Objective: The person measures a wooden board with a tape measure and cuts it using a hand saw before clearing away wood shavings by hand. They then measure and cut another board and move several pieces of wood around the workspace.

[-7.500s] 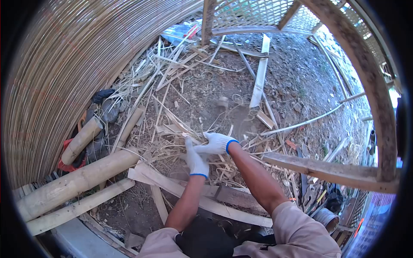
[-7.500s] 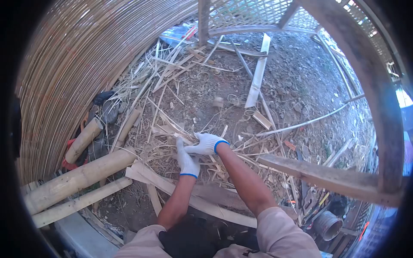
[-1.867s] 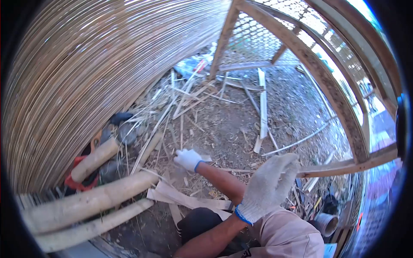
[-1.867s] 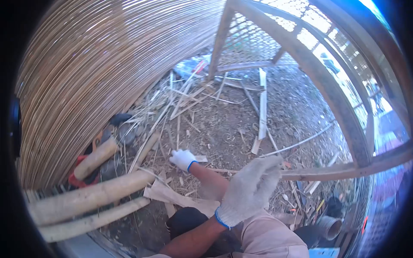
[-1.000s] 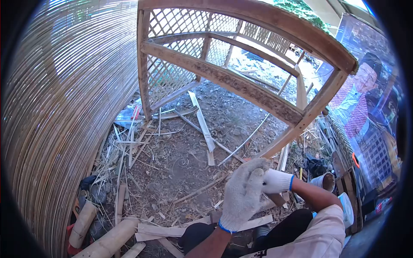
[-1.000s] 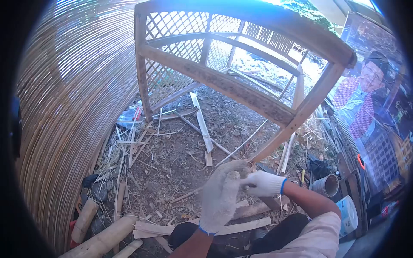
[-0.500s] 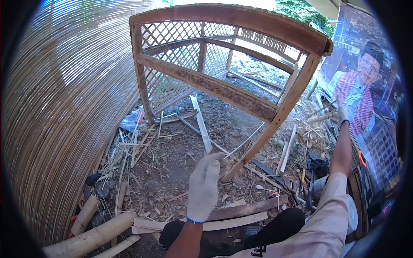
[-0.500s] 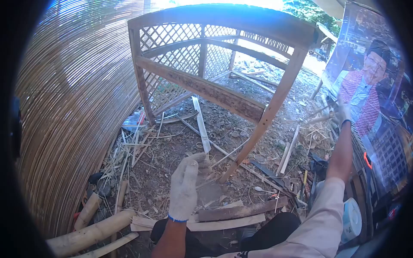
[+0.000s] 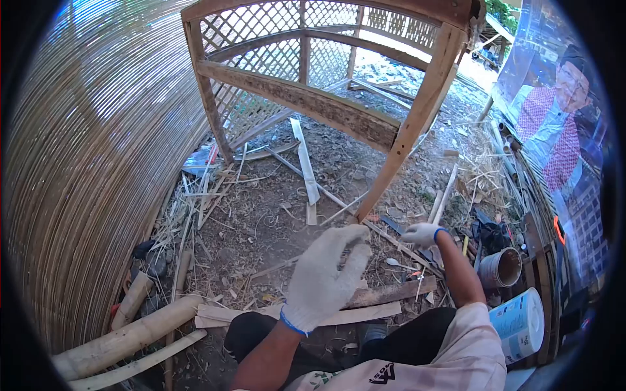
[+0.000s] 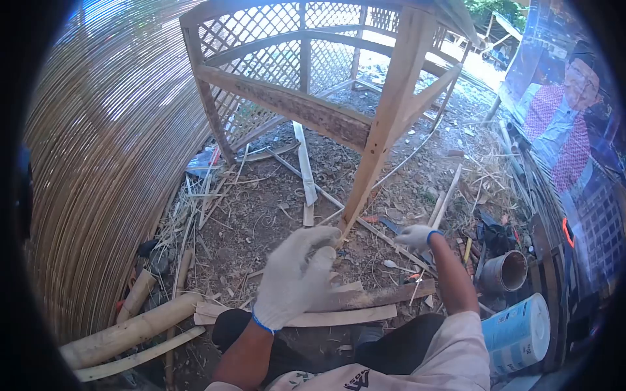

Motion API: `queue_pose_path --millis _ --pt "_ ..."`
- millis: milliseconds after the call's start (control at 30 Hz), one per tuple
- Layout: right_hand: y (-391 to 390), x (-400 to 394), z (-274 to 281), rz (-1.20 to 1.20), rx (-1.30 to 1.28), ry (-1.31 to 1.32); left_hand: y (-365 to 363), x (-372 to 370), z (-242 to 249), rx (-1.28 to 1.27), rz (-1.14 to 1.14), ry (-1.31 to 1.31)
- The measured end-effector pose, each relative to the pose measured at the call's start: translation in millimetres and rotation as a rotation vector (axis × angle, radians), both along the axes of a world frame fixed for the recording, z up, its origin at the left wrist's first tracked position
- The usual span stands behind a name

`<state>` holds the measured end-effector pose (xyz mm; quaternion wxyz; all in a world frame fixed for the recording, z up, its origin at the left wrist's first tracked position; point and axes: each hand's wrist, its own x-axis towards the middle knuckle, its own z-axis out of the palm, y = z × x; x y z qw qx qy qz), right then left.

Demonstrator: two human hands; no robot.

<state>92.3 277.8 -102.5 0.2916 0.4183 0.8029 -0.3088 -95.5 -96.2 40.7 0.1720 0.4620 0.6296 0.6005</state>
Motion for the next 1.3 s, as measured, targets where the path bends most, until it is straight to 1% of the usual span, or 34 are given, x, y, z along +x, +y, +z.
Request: queue_pose_path --millis 33,67,133,167,233,267,300,333,367,400,433,467,500,533,567,600,633,667,733,833,933,1033,1133,1167,1300 --pt "-26.2 -7.2 1.1 0.008 -0.019 -0.005 3.1 1.4 -5.8 -0.02 0.038 0.171" --pt "-32.9 -5.7 -10.0 0.008 -0.052 0.046 4.5 1.3 -9.0 -0.023 0.043 0.222" --pt "-38.6 -7.4 -9.0 -0.059 -0.141 0.16 8.8 5.5 -12.0 -0.015 0.027 0.314" --pt "-36.5 -9.3 -6.1 -0.075 -0.119 0.21 10.8 5.9 -11.4 -0.043 0.02 0.346" --pt "-30.7 -11.5 5.2 -0.118 -0.058 0.3 18.5 6.7 -16.8 -0.041 0.028 0.348" --pt "-33.2 -12.0 11.7 -0.103 -0.023 0.28 22.3 6.5 -17.0 -0.043 0.035 0.348" --pt "-39.0 -14.9 17.9 -0.086 0.008 0.26 24.1 7.4 -11.9 -0.056 0.031 0.293" --pt "-47.1 -19.3 24.2 -0.067 0.038 0.238 27.8 8.1 -11.0 -0.025 0.039 0.298" --pt "-65.1 -21.0 29.3 -0.091 0.011 0.283 31.5 8.5 -11.7 0.005 0.049 0.302" --pt "-71.2 -21.7 19.6 -0.053 -0.03 0.228 34.6 8.3 -12.3 0.031 0.058 0.305" --pt "-80.0 -15.3 0.9 0.003 -0.034 0.264 37.4 7.7 -12.7 0.028 0.053 0.312" --pt "-96.2 -11.9 -3.7 0.07 -0.062 0.231 40.3 7.6 -13.6 0.024 0.045 0.318" --pt "-94.7 -0.5 -48.4 0.21 -0.03 0.236 42.7 8.0 -13.9 0.019 0.038 0.321" --pt "-111.7 8.0 -55.4 0.226 -0.062 0.247 44.4 9.5 -11.4 -0.001 -0.002 0.292" --pt "-121.7 23.1 -87.4 0.275 -0.032 0.273 45.5 10.2 -6.5 -0.021 -0.026 0.264" --pt "-141.3 32.1 -96.1 0.256 0.004 0.254 44.4 8.9 -3.9 -0.044 -0.031 0.234" --pt "-150.7 47.9 -127.9 0.28 -0.002 0.376 45.4 7.2 -8.9 -0.013 -0.023 0.245" --pt "-161.1 60.8 -141.5 0.371 0.156 0.413 50.5 5.8 -18.3 0.019 -0.011 0.255" --pt "-172.3 68.8 -148.4 0.255 0.17 0.521 54.5 4.0 -26.6 0.053 -0.001 0.261" --pt "-190.3 64.6 -120.6 0.499 0.411 0.491 53.4 4.1 -25.0 0.045 -0.019 0.224" --pt "-190.8 56.9 -128.9 0.567 0.451 0.538 52.4 3.5 -22.6 0.05 -0.052 0.179" --pt "-202.1 47.6 -119.6 0.706 0.412 0.514 53.7 7.3 -24.3 0.017 -0.049 0.166" --pt "-210.9 44.0 -137.4 0.821 0.366 0.659 50.4 11.9 -23.7 0.063 -0.059 0.183" --pt "-213.3 42.5 -138.7 0.844 0.354 0.665 51.8 14.4 -29.3 0.118 -0.021 0.243" --pt "-219.3 33.0 -138.9 0.883 0.314 0.641 45.7 18.3 -28.4 0.121 -0.112 0.212"
